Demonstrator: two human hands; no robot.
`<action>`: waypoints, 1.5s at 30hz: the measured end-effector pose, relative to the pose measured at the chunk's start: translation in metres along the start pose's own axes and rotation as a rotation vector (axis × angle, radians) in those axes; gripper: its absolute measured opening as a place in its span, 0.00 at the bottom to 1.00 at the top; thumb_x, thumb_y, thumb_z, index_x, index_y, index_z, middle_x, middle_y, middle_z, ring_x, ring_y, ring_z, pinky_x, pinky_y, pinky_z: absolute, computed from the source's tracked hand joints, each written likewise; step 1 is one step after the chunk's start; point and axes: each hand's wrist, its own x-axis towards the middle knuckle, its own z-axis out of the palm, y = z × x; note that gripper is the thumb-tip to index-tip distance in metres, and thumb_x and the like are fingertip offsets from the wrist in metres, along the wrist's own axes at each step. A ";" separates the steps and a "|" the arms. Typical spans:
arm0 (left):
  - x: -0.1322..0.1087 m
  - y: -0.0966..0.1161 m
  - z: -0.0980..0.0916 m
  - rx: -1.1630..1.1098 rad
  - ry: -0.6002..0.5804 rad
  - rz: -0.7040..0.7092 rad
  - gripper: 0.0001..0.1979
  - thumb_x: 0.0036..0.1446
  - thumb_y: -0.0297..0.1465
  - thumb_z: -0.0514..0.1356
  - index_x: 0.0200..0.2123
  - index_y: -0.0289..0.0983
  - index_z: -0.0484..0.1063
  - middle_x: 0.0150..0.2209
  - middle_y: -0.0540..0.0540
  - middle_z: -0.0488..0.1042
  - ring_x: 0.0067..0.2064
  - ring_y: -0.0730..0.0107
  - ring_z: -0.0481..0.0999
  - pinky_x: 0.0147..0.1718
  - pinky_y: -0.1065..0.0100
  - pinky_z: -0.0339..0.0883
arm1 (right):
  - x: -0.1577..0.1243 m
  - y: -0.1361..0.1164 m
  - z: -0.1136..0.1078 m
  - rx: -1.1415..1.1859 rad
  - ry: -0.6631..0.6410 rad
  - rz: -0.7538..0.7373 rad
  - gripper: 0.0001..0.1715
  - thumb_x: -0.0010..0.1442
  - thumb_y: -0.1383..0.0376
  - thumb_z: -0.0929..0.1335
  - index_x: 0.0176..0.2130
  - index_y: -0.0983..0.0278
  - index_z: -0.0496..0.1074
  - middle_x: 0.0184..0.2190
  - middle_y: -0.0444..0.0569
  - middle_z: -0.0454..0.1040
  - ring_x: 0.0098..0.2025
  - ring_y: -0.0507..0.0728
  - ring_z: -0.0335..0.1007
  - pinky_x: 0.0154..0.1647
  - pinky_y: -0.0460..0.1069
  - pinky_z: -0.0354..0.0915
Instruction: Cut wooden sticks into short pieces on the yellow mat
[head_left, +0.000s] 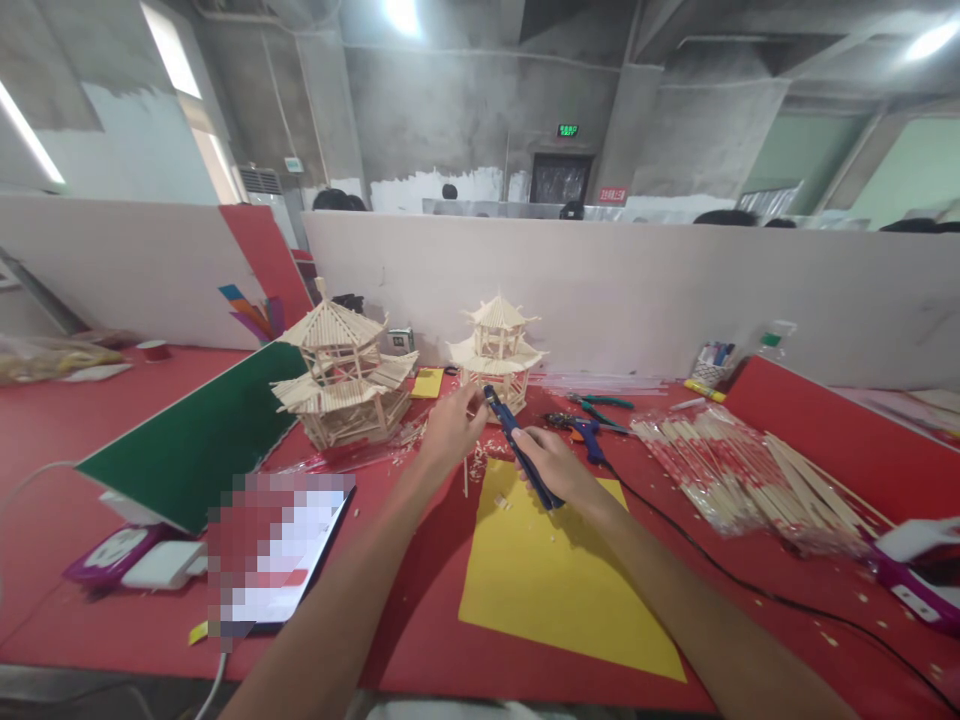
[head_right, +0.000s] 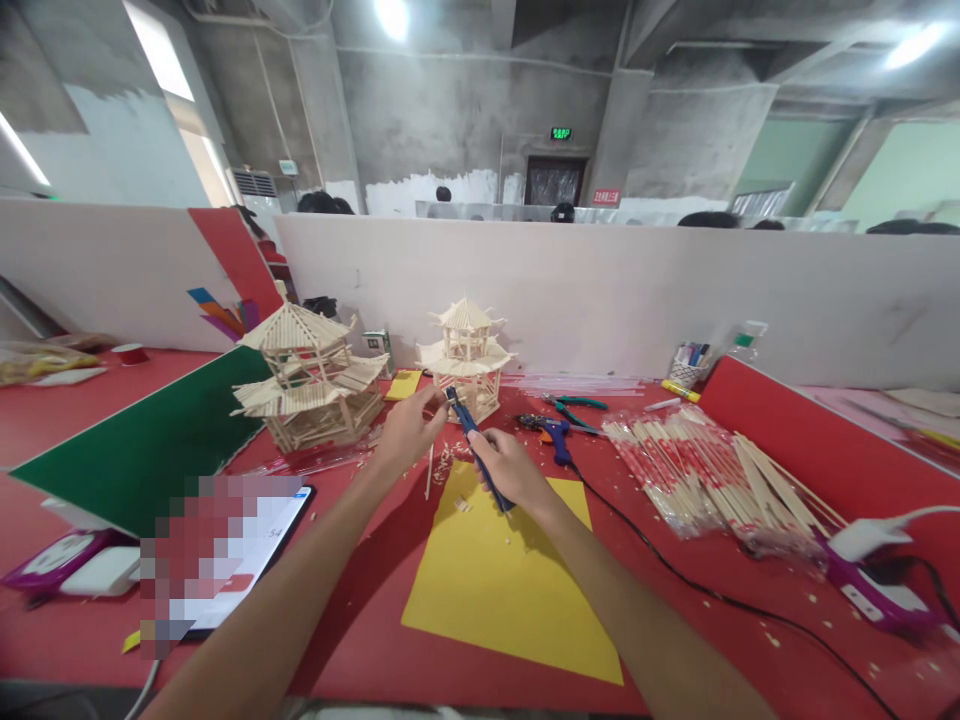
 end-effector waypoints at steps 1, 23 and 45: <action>0.000 0.001 -0.001 0.009 0.003 0.006 0.05 0.60 0.30 0.54 0.34 0.39 0.69 0.33 0.47 0.77 0.35 0.66 0.75 0.35 0.69 0.63 | 0.000 0.000 0.000 0.006 -0.001 0.002 0.24 0.61 0.44 0.63 0.33 0.62 0.64 0.25 0.43 0.68 0.21 0.50 0.66 0.18 0.44 0.64; -0.016 -0.012 -0.008 -0.029 -0.824 0.258 0.08 0.44 0.23 0.63 0.23 0.43 0.73 0.23 0.54 0.73 0.23 0.71 0.68 0.23 0.70 0.54 | 0.006 0.000 -0.032 -0.179 0.027 -0.201 0.20 0.64 0.49 0.63 0.33 0.62 0.66 0.23 0.43 0.70 0.22 0.51 0.67 0.23 0.45 0.63; 0.003 -0.007 -0.033 -0.084 -0.431 0.305 0.22 0.57 0.22 0.56 0.50 0.47 0.76 0.49 0.47 0.79 0.51 0.64 0.76 0.53 0.66 0.66 | -0.001 -0.006 -0.027 -0.598 -0.050 -0.363 0.22 0.62 0.48 0.65 0.33 0.62 0.76 0.26 0.45 0.74 0.27 0.54 0.66 0.27 0.47 0.52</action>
